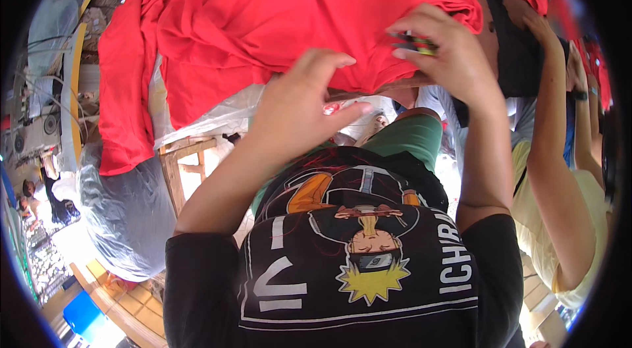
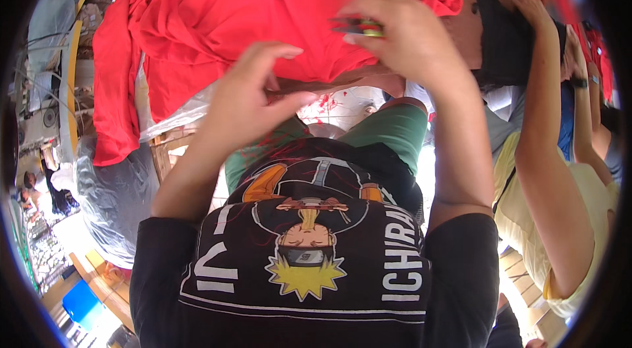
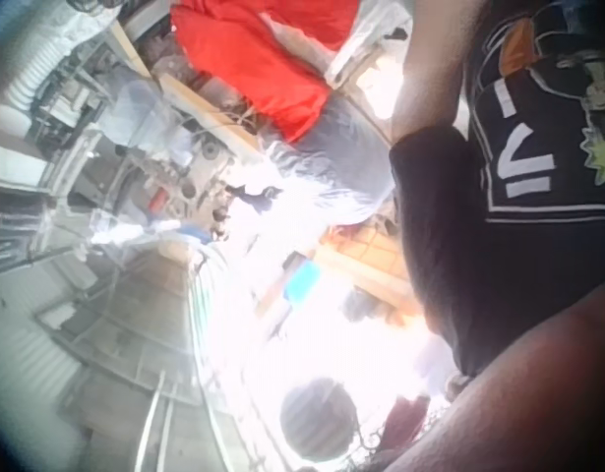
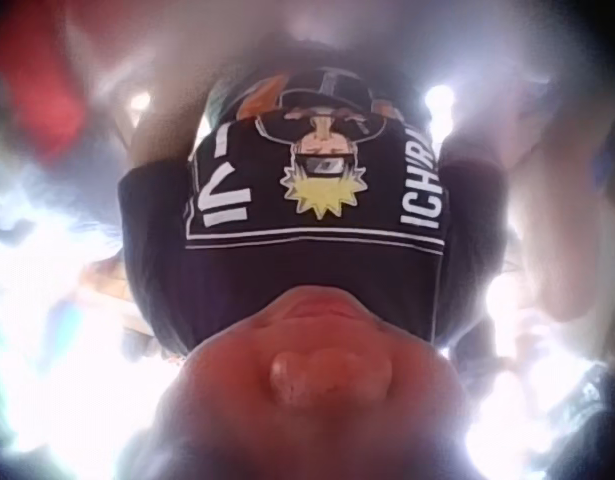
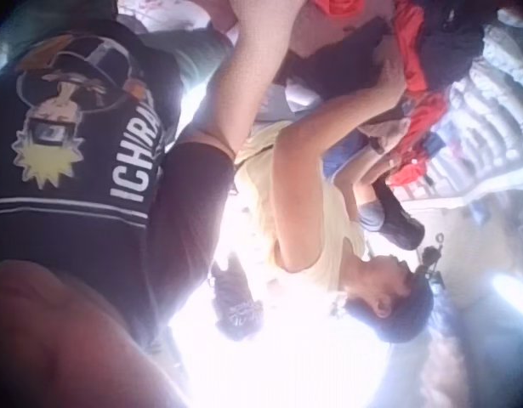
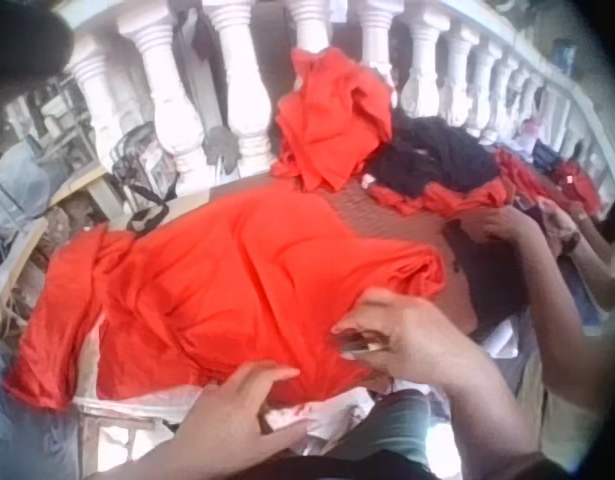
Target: The person uses small shears to trim and apply labels to red shirts on a work table.
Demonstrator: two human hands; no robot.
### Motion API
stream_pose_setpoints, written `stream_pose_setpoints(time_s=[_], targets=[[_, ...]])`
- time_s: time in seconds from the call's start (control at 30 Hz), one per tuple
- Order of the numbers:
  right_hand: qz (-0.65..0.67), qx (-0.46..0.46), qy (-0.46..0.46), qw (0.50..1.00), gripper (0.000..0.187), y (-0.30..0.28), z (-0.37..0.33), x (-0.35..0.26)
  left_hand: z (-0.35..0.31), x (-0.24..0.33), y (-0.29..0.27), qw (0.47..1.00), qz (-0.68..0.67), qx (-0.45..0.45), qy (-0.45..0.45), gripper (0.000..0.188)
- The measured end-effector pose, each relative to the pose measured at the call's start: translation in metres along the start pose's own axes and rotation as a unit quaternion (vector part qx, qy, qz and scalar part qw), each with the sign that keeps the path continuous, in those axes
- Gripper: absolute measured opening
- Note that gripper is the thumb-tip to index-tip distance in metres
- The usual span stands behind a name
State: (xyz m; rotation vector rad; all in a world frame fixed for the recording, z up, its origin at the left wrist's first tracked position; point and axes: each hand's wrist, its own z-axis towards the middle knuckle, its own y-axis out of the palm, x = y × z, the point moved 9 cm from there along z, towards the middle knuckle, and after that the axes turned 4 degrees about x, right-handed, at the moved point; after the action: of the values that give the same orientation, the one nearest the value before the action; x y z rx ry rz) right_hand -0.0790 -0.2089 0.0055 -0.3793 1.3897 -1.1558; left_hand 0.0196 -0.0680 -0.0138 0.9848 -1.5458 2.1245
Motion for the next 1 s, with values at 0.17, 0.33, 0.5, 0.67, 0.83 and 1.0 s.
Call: stream_pose_setpoints(time_s=[0.17,0.33,0.5,0.67,0.83,1.0], targets=[[-0.097,-0.01,-0.031,0.995,0.036,0.042,-0.001,0.003,0.02,-0.024,0.052,0.99,0.112,0.084,-0.003,0.033],[-0.036,0.058,-0.086,0.994,0.018,0.036,0.006,-0.006,0.019,-0.013,0.014,0.991,0.063,0.091,-0.071,0.021],[0.066,0.126,-0.1,0.985,0.019,0.01,0.011,-0.035,0.023,-0.016,0.015,0.985,0.084,0.072,-0.132,0.034],[0.135,0.162,-0.136,0.968,0.021,-0.022,0.014,-0.057,0.027,-0.041,-0.025,0.971,-0.165,0.167,-0.054,0.03],[0.243,0.193,-0.006,0.951,0.021,-0.014,0.028,-0.015,0.016,-0.042,0.003,0.898,-0.427,-0.003,-0.107,0.044],[0.189,0.148,0.119,0.964,0.021,0.04,0.026,0.05,0.006,-0.023,0.033,0.825,-0.545,-0.074,-0.13,0.065]])
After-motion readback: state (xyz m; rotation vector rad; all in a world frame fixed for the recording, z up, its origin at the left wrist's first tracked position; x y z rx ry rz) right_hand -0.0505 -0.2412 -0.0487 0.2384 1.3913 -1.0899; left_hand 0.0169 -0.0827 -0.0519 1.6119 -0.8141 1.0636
